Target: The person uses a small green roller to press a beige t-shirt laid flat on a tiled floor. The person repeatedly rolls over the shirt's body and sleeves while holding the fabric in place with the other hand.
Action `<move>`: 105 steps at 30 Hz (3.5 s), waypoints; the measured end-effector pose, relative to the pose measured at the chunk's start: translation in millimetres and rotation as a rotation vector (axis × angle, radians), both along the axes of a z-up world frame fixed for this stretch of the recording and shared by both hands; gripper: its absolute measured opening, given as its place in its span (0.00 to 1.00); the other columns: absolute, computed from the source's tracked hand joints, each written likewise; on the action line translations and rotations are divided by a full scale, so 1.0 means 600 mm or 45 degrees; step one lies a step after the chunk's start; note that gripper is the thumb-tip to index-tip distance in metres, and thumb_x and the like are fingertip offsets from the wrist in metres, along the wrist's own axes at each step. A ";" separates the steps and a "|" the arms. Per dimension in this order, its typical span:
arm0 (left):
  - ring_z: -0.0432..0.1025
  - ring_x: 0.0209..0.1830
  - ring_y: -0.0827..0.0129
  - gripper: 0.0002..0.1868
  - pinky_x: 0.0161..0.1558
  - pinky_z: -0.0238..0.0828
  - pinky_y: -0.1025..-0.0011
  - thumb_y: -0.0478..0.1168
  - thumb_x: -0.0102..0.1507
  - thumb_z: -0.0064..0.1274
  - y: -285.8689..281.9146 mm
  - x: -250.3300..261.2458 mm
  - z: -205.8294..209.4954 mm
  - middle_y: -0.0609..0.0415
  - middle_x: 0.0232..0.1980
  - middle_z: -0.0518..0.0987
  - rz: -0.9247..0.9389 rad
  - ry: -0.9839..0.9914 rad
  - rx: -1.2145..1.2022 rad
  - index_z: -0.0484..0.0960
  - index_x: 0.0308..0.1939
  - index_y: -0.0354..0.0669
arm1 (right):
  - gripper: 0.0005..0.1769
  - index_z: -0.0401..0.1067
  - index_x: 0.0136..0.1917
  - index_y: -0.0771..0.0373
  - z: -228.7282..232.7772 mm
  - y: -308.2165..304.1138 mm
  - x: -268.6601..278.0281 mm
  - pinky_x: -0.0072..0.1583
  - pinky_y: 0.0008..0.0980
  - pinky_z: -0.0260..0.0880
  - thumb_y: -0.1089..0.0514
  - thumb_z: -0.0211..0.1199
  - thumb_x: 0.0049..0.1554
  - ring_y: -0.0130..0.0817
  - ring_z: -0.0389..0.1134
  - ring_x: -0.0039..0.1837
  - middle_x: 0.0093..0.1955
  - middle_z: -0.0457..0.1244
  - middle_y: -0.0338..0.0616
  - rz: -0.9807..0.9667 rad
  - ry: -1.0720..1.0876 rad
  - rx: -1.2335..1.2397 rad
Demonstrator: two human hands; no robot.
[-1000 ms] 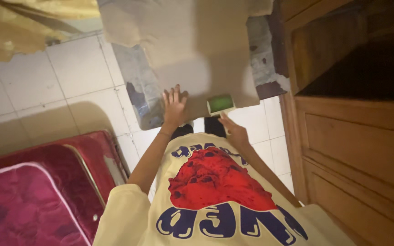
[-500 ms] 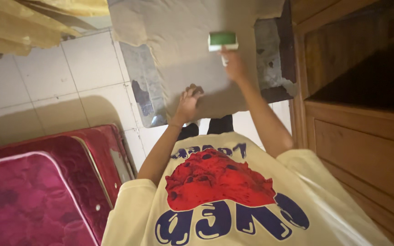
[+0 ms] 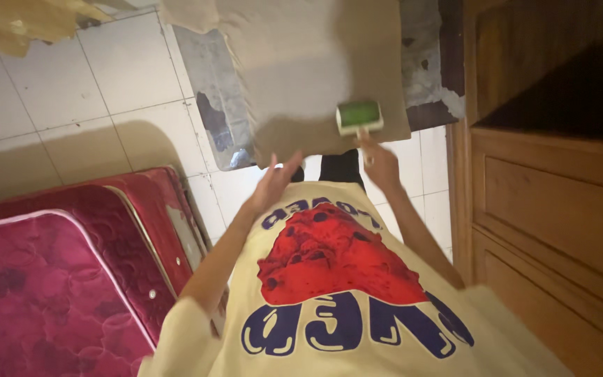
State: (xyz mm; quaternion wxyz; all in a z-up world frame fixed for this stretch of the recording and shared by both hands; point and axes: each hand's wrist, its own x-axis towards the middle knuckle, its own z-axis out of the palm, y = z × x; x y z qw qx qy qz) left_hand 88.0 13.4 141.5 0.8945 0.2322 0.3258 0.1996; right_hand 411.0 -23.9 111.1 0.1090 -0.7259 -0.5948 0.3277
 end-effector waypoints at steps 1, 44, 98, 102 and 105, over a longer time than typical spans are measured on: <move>0.38 0.87 0.50 0.46 0.81 0.26 0.53 0.73 0.72 0.20 -0.015 -0.011 0.016 0.42 0.87 0.48 -0.085 -0.030 0.092 0.54 0.82 0.42 | 0.29 0.77 0.64 0.51 0.016 -0.035 -0.005 0.55 0.34 0.74 0.74 0.56 0.54 0.40 0.71 0.61 0.74 0.63 0.37 0.024 0.065 0.164; 0.71 0.16 0.73 0.21 0.20 0.64 0.72 0.46 0.73 0.53 0.157 0.109 -0.138 0.51 0.22 0.78 0.330 1.096 0.594 0.76 0.32 0.31 | 0.31 0.77 0.64 0.55 -0.013 0.009 0.055 0.60 0.35 0.73 0.76 0.61 0.49 0.43 0.69 0.68 0.73 0.62 0.44 -0.097 0.143 0.228; 0.48 0.81 0.42 0.52 0.74 0.53 0.49 0.46 0.48 0.72 0.399 -0.017 -0.234 0.43 0.81 0.52 -0.506 1.692 1.687 0.65 0.74 0.56 | 0.25 0.76 0.64 0.64 -0.183 0.724 -0.050 0.63 0.49 0.67 0.69 0.59 0.53 0.61 0.67 0.63 0.66 0.65 0.61 0.345 0.013 0.406; 0.49 0.82 0.44 0.46 0.76 0.55 0.55 0.38 0.53 0.67 0.422 -0.027 -0.261 0.44 0.82 0.52 -0.607 1.815 1.956 0.65 0.74 0.63 | 0.33 0.67 0.72 0.69 -0.156 0.611 -0.118 0.65 0.49 0.66 0.72 0.53 0.53 0.59 0.66 0.66 0.67 0.63 0.66 0.323 -0.147 0.306; 0.47 0.81 0.41 0.45 0.75 0.51 0.52 0.39 0.54 0.64 0.451 -0.026 -0.185 0.40 0.80 0.51 -0.793 1.581 1.463 0.63 0.74 0.55 | 0.31 0.67 0.72 0.67 -0.129 0.487 -0.171 0.68 0.44 0.66 0.72 0.51 0.54 0.56 0.65 0.68 0.69 0.63 0.64 0.191 0.010 0.291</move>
